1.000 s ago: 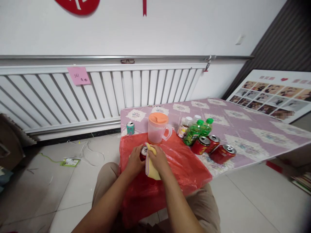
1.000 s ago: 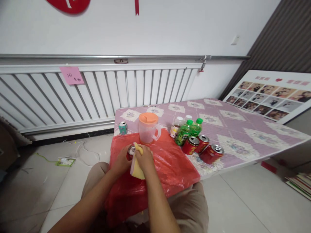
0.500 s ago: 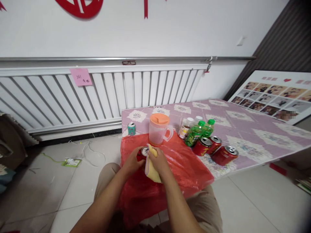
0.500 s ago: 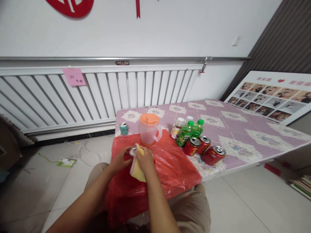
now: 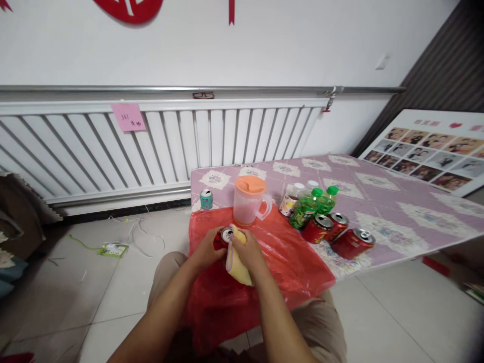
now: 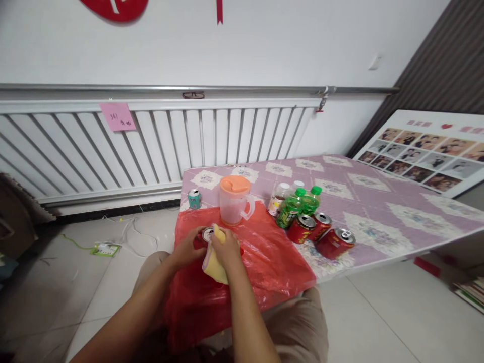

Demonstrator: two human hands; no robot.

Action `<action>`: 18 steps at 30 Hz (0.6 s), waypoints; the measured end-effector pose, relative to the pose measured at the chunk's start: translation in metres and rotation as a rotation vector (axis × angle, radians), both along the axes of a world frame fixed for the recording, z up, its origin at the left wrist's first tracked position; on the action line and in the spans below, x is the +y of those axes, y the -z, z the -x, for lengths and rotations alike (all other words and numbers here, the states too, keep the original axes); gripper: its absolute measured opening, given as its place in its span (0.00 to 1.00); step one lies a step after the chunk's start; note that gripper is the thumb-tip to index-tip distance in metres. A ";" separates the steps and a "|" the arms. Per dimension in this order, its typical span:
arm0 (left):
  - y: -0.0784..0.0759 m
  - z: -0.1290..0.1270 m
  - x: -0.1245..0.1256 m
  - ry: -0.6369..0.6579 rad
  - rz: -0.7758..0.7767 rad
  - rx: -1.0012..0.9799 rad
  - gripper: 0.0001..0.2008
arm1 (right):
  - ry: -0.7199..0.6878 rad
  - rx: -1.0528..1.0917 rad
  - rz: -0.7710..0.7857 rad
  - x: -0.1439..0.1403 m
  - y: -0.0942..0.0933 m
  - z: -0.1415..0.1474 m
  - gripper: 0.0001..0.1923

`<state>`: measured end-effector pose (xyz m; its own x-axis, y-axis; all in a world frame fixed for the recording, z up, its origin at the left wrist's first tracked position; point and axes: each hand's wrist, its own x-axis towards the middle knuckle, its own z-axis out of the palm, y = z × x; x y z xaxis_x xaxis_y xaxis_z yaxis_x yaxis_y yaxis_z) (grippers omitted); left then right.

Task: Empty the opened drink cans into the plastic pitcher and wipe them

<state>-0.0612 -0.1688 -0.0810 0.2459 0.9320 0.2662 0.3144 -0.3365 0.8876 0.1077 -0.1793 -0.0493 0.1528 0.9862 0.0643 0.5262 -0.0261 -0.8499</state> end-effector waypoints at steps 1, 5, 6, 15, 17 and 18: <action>-0.001 0.003 0.003 0.048 0.007 0.003 0.36 | 0.000 0.009 0.000 0.000 0.000 0.000 0.22; -0.008 0.007 0.006 0.161 0.024 -0.016 0.37 | 0.002 0.042 -0.005 -0.002 0.002 0.000 0.22; -0.008 0.006 0.005 0.154 0.032 -0.024 0.37 | 0.000 0.049 -0.010 -0.003 0.002 0.000 0.22; 0.004 -0.007 -0.007 -0.129 -0.017 0.038 0.29 | -0.020 0.113 -0.027 -0.008 0.011 0.000 0.22; 0.005 -0.010 -0.009 -0.180 -0.026 0.075 0.28 | -0.024 0.123 -0.024 -0.008 0.012 0.000 0.22; 0.005 -0.011 -0.010 -0.199 -0.027 0.089 0.28 | -0.025 0.125 -0.023 -0.008 0.012 0.000 0.22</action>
